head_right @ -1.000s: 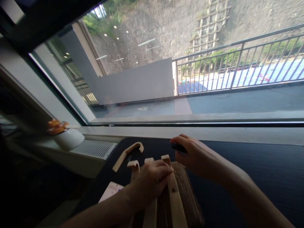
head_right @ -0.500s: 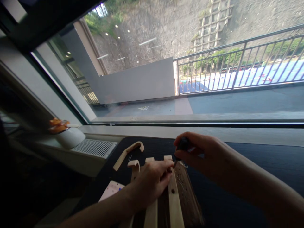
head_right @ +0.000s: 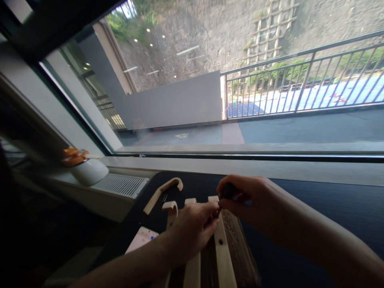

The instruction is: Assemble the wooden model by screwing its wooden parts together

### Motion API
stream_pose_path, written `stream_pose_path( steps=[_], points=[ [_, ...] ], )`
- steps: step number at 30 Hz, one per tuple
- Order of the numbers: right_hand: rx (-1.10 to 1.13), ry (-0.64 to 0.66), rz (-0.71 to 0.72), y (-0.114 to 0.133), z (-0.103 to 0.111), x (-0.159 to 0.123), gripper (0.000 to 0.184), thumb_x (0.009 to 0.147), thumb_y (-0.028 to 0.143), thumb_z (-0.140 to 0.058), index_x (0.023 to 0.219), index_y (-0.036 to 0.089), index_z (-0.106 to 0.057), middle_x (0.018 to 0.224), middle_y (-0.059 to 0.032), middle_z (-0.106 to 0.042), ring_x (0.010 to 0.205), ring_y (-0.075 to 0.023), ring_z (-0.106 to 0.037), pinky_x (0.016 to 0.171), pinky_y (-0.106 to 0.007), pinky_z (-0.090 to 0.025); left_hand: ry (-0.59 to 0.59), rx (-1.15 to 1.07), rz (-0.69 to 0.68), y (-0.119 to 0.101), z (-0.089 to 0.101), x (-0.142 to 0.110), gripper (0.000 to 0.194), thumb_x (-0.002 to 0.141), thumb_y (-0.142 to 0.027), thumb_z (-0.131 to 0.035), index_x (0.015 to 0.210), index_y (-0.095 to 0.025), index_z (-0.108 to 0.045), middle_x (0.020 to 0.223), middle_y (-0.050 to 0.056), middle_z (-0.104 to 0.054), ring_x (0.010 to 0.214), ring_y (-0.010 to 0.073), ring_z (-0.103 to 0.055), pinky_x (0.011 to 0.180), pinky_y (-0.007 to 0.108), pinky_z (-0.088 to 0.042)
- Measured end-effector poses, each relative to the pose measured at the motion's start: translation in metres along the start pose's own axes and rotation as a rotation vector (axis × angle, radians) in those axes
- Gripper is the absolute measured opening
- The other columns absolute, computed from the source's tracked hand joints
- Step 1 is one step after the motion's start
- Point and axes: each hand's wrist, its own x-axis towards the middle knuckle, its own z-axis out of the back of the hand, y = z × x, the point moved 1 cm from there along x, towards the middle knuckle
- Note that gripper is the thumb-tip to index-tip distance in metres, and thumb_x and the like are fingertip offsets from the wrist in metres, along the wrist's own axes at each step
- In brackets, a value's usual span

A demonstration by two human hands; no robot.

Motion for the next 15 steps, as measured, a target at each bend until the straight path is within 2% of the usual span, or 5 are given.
stream_pose_path(
  steps=[13, 15],
  points=[
    [-0.018, 0.010, 0.012, -0.0002, -0.0004, -0.0002, 0.022, 0.083, 0.044, -0.059, 0.092, 0.024, -0.066, 0.086, -0.0010, -0.072, 0.077, -0.0192, -0.067, 0.068, -0.026, -0.054, -0.007, 0.017, -0.038, 0.0007, -0.0013, 0.0002, 0.019, 0.086, -0.013, -0.051, 0.100, -0.021, -0.061, 0.083, 0.001, -0.069, 0.072, 0.0149, -0.065, 0.065, 0.022, -0.049],
    [-0.071, -0.050, 0.019, -0.0013, -0.0003, -0.0009, 0.024, 0.082, 0.047, -0.060, 0.090, 0.025, -0.066, 0.084, -0.0004, -0.072, 0.074, -0.0188, -0.067, 0.065, -0.025, -0.054, -0.003, 0.021, -0.036, 0.0003, -0.0013, 0.0002, 0.018, 0.086, -0.013, -0.051, 0.099, -0.021, -0.061, 0.082, 0.000, -0.069, 0.070, 0.0147, -0.065, 0.064, 0.022, -0.049]
  ],
)
